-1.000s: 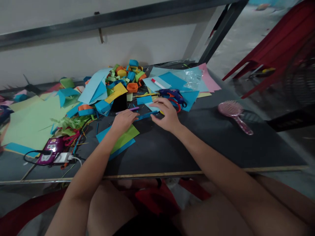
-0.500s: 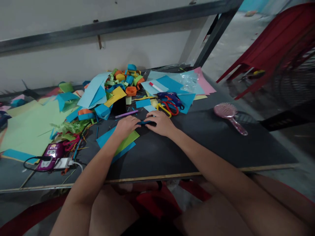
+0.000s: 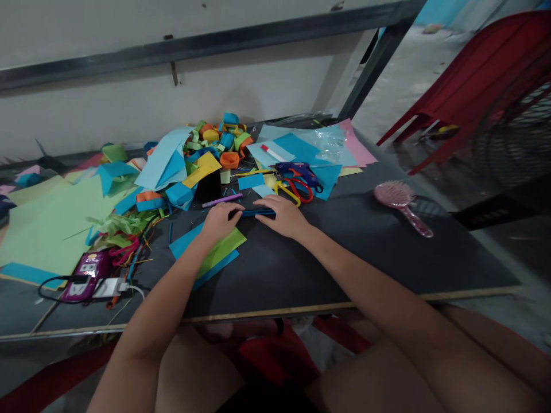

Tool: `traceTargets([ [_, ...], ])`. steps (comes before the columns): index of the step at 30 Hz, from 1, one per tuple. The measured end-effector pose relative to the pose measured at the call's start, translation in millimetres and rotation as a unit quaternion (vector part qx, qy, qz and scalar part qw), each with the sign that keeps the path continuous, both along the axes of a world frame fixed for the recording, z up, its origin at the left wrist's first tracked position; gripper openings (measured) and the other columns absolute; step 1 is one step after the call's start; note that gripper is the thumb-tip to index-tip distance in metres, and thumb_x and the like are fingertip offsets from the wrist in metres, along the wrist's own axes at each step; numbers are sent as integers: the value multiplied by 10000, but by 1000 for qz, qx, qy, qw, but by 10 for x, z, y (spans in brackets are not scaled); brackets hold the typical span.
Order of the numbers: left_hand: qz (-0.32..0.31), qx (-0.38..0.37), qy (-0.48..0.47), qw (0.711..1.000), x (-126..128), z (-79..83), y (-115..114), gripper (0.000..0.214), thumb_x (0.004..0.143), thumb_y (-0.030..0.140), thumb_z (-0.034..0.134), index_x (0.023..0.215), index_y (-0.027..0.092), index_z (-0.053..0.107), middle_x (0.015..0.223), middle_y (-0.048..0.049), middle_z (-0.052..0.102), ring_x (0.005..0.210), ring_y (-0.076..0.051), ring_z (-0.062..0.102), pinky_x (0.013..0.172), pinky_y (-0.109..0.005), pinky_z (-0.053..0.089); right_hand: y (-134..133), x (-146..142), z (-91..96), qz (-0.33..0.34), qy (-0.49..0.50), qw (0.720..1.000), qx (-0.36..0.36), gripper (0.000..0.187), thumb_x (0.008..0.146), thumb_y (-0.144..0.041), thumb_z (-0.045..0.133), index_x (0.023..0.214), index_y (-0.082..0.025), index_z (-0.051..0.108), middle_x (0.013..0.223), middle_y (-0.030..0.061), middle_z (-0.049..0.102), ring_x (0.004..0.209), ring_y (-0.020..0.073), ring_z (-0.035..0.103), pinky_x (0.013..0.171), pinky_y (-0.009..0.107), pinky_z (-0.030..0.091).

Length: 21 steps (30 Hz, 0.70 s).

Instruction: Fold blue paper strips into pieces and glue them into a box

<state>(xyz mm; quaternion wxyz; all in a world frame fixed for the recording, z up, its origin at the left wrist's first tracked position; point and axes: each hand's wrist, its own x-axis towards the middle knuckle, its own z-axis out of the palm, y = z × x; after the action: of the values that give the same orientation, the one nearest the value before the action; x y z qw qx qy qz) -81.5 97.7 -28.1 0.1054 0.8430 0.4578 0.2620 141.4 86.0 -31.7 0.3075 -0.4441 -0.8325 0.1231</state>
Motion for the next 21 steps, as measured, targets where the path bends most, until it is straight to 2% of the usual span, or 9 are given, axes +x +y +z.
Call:
traceTargets([
  [5,37,-11,-11,999,21,-8,-27,189,873,196,557,968,200,721,888,-26,761,751,-171,691,667,-274,527,11,26,19,28,16,997,70,295,867,-328,628,1149,-258,677,1142,89,649,1089,250,608,937,424,498],
  [9,35,-3,7,999,25,-28,-39,195,879,221,555,977,200,723,903,-40,755,796,-185,683,685,-283,527,50,50,5,65,-13,994,84,158,872,-296,627,956,-227,741,1034,92,651,994,237,620,882,408,490],
  [11,32,8,17,999,27,-36,-46,205,894,231,543,992,198,721,918,-48,750,841,-196,679,723,-303,537,64,53,-6,64,-18,994,81,156,863,-289,642,956,-215,744,1022,95,656,983,240,620,865,405,484],
  [13,10,31,22,999,32,-40,-54,218,907,230,534,1030,197,711,971,-55,744,924,-203,673,802,-331,542,69,49,-13,56,-21,995,76,169,854,-280,655,985,-211,737,1026,94,662,981,240,619,857,401,478],
  [16,-57,81,30,995,44,-40,-64,225,907,206,538,1069,195,694,1080,-64,720,1052,-207,640,922,-366,516,64,39,-17,59,-23,995,75,110,859,-257,642,885,-210,738,987,79,670,947,225,620,848,387,469],
  [18,-89,97,46,990,51,-33,-73,189,906,231,556,1021,193,701,1068,-67,713,1044,-211,632,927,-375,511,59,38,-16,62,-24,995,76,119,865,-242,625,818,-212,730,963,70,671,928,214,618,848,381,463],
  [21,-85,82,69,991,56,-8,-89,195,884,327,622,988,181,698,998,-78,716,991,-226,633,881,-375,517,60,50,-14,55,-27,996,69,126,872,-241,609,831,-215,726,978,71,670,950,216,613,865,389,459],
])
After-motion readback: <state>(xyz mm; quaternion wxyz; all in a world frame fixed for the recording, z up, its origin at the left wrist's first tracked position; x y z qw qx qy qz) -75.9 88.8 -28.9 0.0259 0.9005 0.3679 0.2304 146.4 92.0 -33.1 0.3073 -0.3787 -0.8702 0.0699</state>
